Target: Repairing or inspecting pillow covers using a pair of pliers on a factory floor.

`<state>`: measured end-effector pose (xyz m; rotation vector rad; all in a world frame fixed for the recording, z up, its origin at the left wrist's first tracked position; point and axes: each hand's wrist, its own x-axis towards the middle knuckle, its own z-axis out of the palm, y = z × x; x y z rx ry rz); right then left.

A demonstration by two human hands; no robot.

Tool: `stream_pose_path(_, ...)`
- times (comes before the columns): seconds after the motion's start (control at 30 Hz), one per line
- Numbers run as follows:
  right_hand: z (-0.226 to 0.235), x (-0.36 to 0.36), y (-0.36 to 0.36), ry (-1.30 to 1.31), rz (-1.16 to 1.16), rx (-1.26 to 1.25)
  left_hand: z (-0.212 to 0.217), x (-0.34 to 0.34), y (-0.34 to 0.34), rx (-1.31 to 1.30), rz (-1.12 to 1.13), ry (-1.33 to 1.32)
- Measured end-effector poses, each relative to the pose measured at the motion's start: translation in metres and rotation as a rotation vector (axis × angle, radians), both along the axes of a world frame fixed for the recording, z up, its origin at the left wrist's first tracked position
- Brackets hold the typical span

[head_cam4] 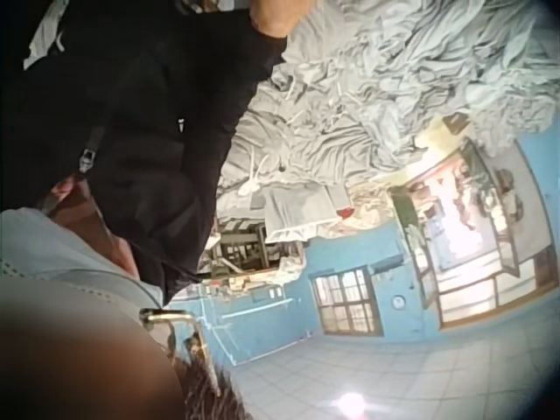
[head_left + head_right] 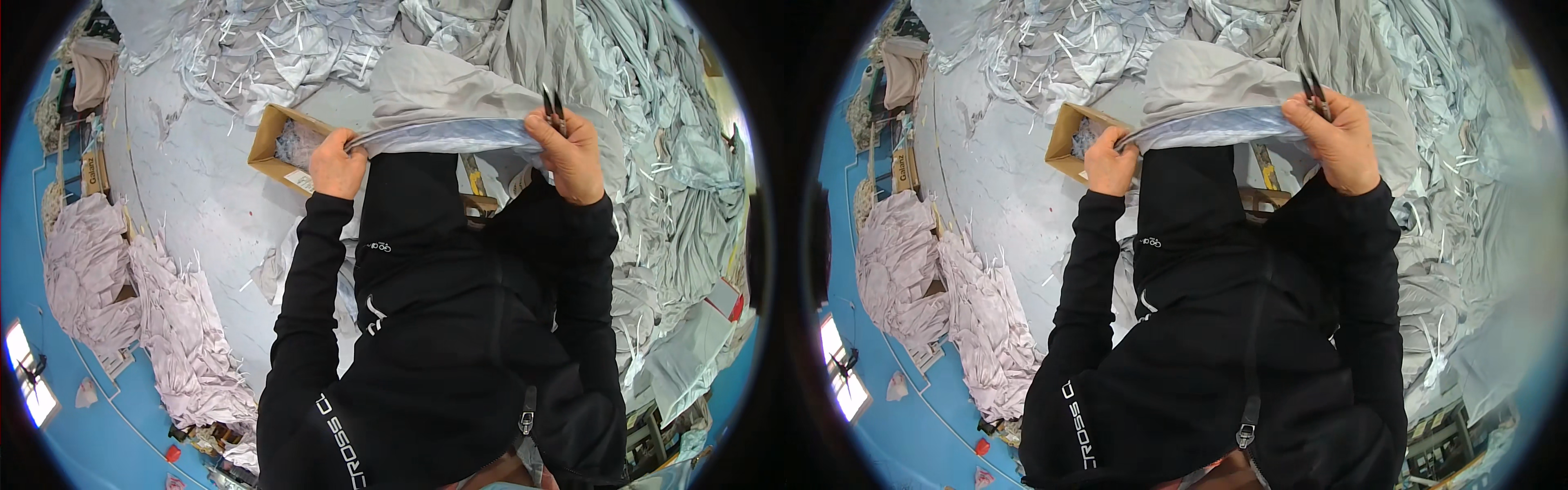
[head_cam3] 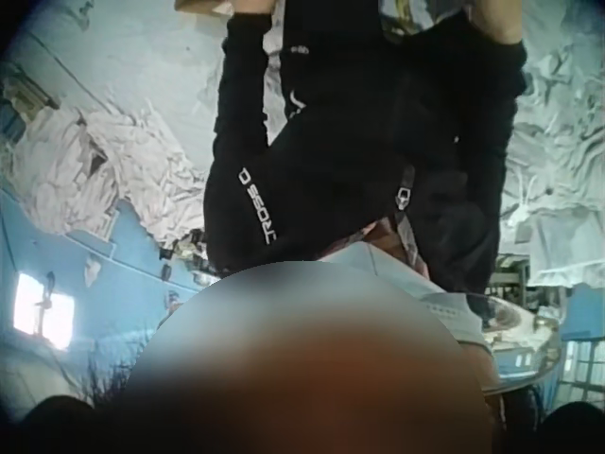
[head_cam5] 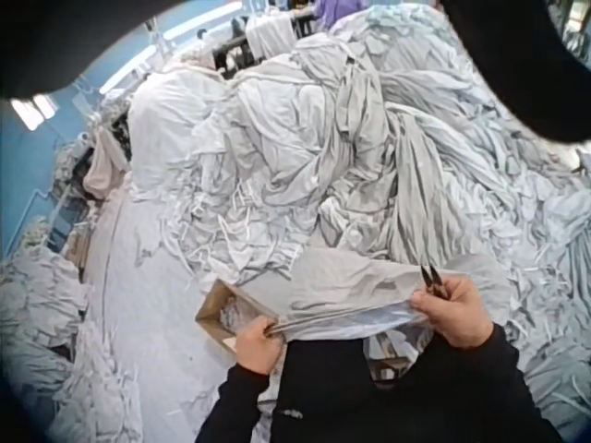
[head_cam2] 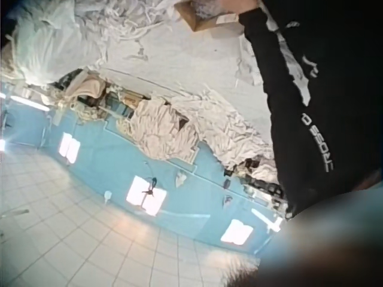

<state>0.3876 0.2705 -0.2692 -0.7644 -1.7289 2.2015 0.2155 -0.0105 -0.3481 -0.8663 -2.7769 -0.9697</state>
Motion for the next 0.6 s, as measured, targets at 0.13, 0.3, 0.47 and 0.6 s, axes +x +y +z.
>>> stream_pose_path(0.13, -0.007, 0.002, 0.017, -0.028, -0.035, -0.055, -0.014, -0.018, -0.018, 0.161, 0.003, -0.435)
stream_pose_path(0.3, -0.017, 0.004, 0.022, -0.068, -0.023, -0.010, -0.002, -0.036, -0.049, 0.702, 0.018, -0.835)
stream_pose_path(0.47, -0.028, 0.000, 0.014, -0.079, -0.005, 0.082, 0.016, -0.042, -0.055, 0.866, 0.016, -0.938)
stream_pose_path(0.6, -0.031, 0.007, 0.008, -0.019, 0.047, 0.230, 0.027, -0.028, -0.061, 0.617, -0.036, -0.601)
